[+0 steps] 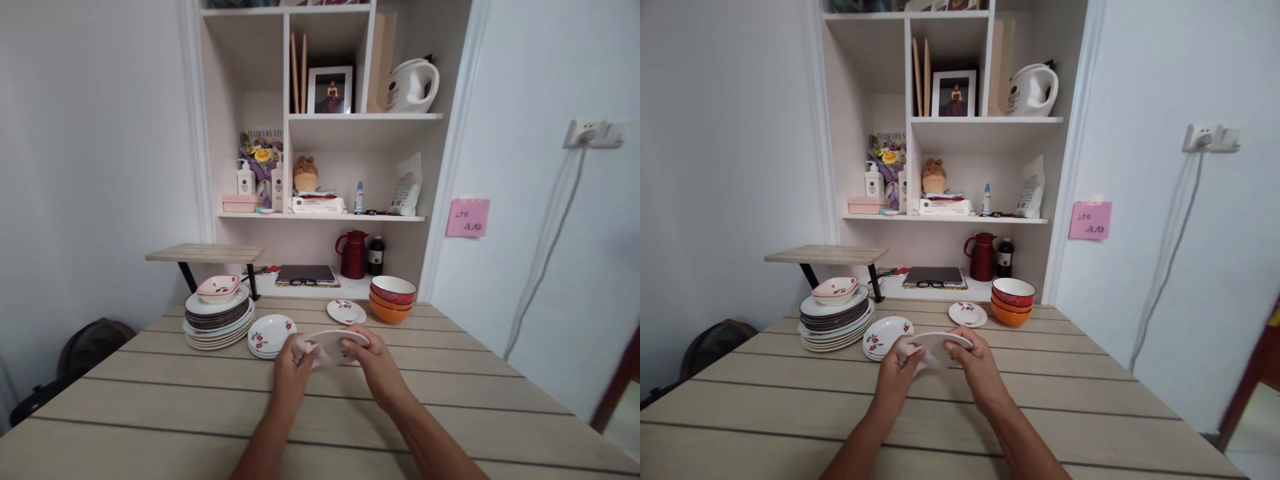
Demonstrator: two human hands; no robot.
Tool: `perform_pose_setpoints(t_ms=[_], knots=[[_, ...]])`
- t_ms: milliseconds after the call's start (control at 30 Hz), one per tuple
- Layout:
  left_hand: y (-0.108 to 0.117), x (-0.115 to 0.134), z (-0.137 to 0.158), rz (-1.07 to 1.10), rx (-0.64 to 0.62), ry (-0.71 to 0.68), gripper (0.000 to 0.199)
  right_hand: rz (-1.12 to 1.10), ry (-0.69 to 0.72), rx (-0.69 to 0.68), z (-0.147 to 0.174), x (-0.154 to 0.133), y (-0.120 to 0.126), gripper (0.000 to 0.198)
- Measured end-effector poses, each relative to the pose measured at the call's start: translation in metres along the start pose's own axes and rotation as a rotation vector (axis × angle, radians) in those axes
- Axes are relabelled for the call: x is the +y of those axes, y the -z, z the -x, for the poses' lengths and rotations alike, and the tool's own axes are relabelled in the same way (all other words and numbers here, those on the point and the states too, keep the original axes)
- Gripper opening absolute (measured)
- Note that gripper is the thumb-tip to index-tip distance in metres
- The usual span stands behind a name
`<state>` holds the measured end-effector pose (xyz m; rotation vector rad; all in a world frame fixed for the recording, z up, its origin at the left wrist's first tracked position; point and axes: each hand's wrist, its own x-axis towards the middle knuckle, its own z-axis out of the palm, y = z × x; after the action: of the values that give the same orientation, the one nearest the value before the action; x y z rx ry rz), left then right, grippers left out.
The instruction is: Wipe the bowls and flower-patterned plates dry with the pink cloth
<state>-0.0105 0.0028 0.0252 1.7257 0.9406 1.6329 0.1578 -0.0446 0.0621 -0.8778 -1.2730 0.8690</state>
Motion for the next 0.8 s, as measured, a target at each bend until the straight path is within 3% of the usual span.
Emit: perform_pose_setpoints(t_ms=[167,300,400,500,700,800], knots=[[-0.006,0.003,0.004,0.225,0.007,0.212,0.045,-0.475,-0.133,0.077,0.004,0.006,-0.019,0.031],[-0.008,0.003,0.005,0.233,0.029,0.219,0.043,-0.532,-0.218,0.014,0.003,0.008,-0.026,0.038],[-0.007,0.003,0.006,0.074,0.050,0.112,0.031,-0.263,-0.162,0.085,-0.001,0.010,-0.016,0.046],[-0.004,0.002,0.007,-0.183,0.028,-0.089,0.015,0.139,0.027,0.164,-0.007,0.013,0.000,0.051],[0.002,0.004,0.010,-0.761,-0.005,-0.432,0.040,0.846,0.520,0.017,-0.006,0.008,0.013,0.033],[0.003,0.010,0.012,-0.894,-0.019,-0.515,0.042,1.032,0.592,-0.049,-0.002,0.003,0.008,0.033]])
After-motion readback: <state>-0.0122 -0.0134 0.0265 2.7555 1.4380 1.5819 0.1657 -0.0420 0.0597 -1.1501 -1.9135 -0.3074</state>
